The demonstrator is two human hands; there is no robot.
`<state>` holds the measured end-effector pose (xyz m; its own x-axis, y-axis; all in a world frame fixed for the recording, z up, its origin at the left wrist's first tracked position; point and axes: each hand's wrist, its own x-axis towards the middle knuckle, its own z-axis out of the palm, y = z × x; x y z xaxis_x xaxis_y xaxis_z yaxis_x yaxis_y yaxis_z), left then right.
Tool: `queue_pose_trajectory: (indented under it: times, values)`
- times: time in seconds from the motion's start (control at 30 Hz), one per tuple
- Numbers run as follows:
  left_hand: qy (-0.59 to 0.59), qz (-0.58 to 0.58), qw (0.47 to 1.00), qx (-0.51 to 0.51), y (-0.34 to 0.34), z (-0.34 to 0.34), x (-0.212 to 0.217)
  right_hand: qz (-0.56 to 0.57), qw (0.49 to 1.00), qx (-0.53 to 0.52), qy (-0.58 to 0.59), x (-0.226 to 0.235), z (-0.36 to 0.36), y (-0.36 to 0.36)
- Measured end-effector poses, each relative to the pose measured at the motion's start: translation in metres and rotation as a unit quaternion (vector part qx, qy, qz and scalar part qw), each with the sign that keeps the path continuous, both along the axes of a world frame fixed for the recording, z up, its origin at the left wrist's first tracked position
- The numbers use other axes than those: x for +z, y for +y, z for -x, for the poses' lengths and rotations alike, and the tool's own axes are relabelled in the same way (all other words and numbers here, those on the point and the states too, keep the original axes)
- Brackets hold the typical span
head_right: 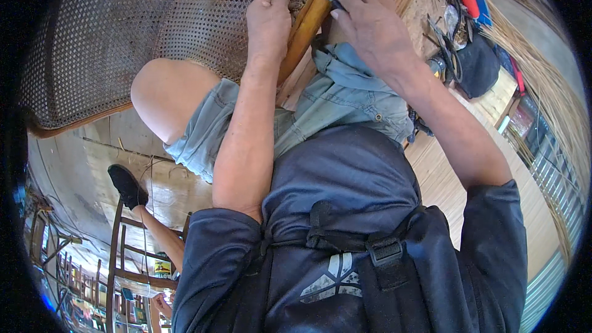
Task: The person sits on the floor and repairs a rattan chair using a cordless drill and pliers. They drill into the chair's frame and use pliers to cut and adjust the woven material on the seat.
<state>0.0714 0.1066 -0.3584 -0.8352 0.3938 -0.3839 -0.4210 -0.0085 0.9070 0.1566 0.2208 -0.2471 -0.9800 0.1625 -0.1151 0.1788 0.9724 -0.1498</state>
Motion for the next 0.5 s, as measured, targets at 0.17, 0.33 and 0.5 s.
queue_pose_trajectory:
  times: [0.17,0.33,0.5]
  values:
    - [0.027,0.024,0.993,-0.116,0.001,0.006,0.012,0.099,0.991,-0.09,-0.028,0.011,-0.006,0.004]
    - [0.303,0.144,0.938,-0.084,0.01,0.0,0.013,0.122,0.986,-0.112,-0.003,0.02,-0.011,0.004]
    - [0.306,0.117,0.944,-0.038,0.016,0.0,0.002,0.097,0.984,-0.139,-0.054,0.026,-0.009,0.002]
